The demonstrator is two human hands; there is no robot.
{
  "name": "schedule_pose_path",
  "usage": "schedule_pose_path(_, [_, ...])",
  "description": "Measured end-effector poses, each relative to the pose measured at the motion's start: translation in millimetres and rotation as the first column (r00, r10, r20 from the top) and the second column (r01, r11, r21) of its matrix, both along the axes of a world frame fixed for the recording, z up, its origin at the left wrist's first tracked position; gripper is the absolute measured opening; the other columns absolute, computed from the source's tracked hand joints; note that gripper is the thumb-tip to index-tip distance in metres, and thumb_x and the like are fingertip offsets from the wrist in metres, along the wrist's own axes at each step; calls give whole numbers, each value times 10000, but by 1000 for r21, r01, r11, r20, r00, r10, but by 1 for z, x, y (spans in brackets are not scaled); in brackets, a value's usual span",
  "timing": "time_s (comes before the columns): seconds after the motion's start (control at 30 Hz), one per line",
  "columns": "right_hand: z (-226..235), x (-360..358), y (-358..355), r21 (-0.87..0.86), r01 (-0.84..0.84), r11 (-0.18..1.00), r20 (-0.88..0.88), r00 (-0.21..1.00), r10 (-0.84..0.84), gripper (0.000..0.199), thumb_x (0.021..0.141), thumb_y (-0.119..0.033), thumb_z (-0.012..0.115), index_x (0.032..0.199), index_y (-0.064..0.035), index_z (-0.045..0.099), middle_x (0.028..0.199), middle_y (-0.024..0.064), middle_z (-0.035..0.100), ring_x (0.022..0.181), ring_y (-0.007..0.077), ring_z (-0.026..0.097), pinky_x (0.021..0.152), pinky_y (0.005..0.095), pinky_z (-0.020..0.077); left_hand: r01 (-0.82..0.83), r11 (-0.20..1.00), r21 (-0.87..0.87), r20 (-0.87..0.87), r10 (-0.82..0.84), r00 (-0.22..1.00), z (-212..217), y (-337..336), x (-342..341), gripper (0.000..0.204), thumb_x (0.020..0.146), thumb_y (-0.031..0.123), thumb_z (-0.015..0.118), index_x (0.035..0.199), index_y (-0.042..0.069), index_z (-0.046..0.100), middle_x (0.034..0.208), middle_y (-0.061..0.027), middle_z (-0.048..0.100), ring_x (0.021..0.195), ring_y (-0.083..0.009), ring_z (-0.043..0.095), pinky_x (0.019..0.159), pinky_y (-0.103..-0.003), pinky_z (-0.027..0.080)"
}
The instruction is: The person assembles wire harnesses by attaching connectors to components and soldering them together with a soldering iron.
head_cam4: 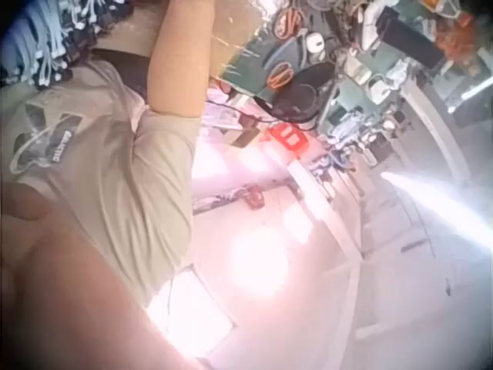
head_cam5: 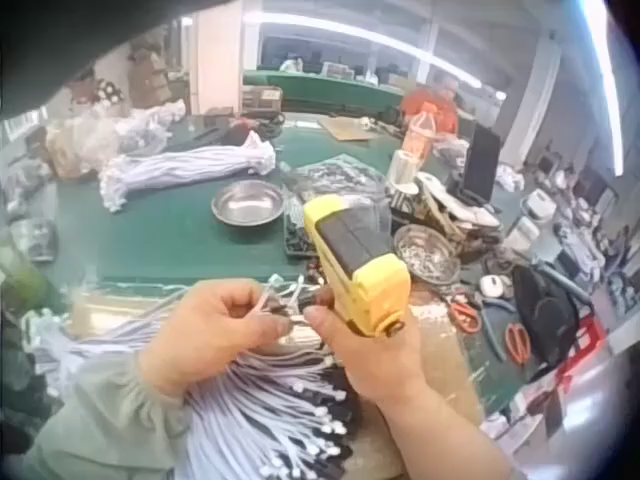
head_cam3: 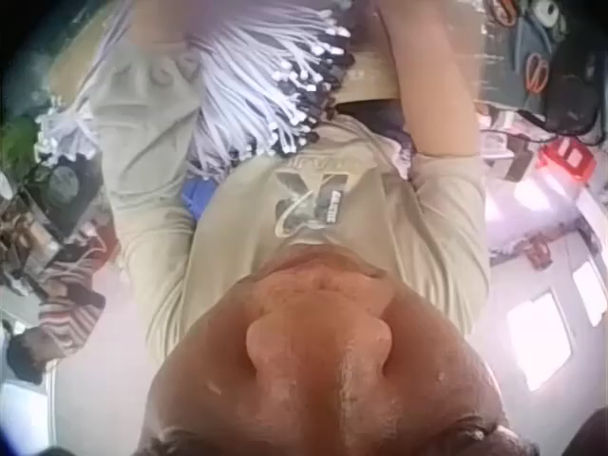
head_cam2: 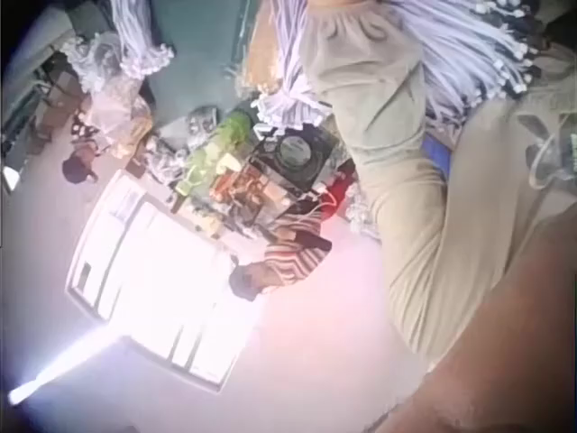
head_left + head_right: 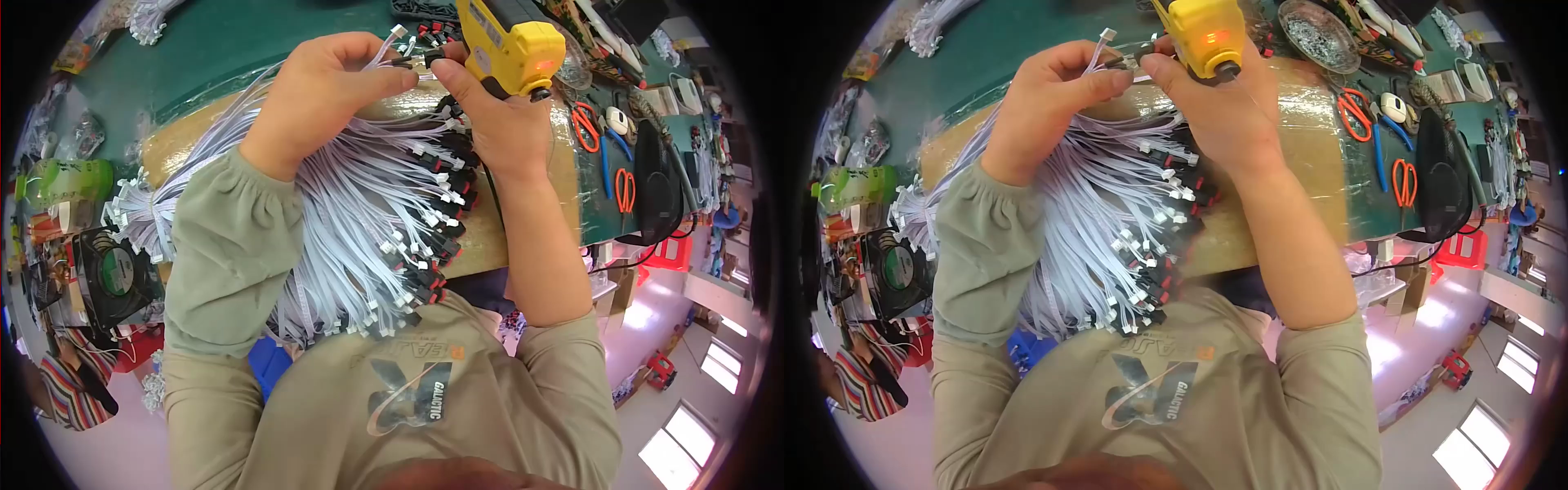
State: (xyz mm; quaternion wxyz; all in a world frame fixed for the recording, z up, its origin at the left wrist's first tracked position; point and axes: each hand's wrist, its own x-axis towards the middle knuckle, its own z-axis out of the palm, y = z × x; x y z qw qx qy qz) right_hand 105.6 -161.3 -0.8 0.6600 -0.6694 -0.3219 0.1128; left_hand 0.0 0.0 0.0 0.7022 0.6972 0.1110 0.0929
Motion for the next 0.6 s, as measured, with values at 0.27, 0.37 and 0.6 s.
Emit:
schedule_pose_path(0.27, [2,-5,3,31,21,999,-42,999,-20,287,782,-96,762,1013,-8,616,911,42,684,838,111,638,757,251,506,-63,998,-9,60,64,996,2,-5,0,232,816,102,716,1012,-12,665,888,0,644,811,-63,573,734,-209,443])
schedule_pose_path(0.37, [1,-6,2,13,28,1000,-15,999,-28,286,785,-100,762,1013,-8,615,911,42,683,837,109,637,754,247,506,-93,993,66,78,88,993,-1,-6,2,236,809,88,717,1020,-6,669,897,1,648,836,-69,578,751,-210,446])
schedule_pose_path(0.6, [5,-9,1,8,-3,1000,-66,998,4,277,783,-102,768,1002,-13,624,908,37,681,837,99,633,745,241,505,-140,968,208,115,118,986,4,-11,0,244,803,76,716,1025,-11,666,911,-6,653,845,-72,581,765,-215,451])
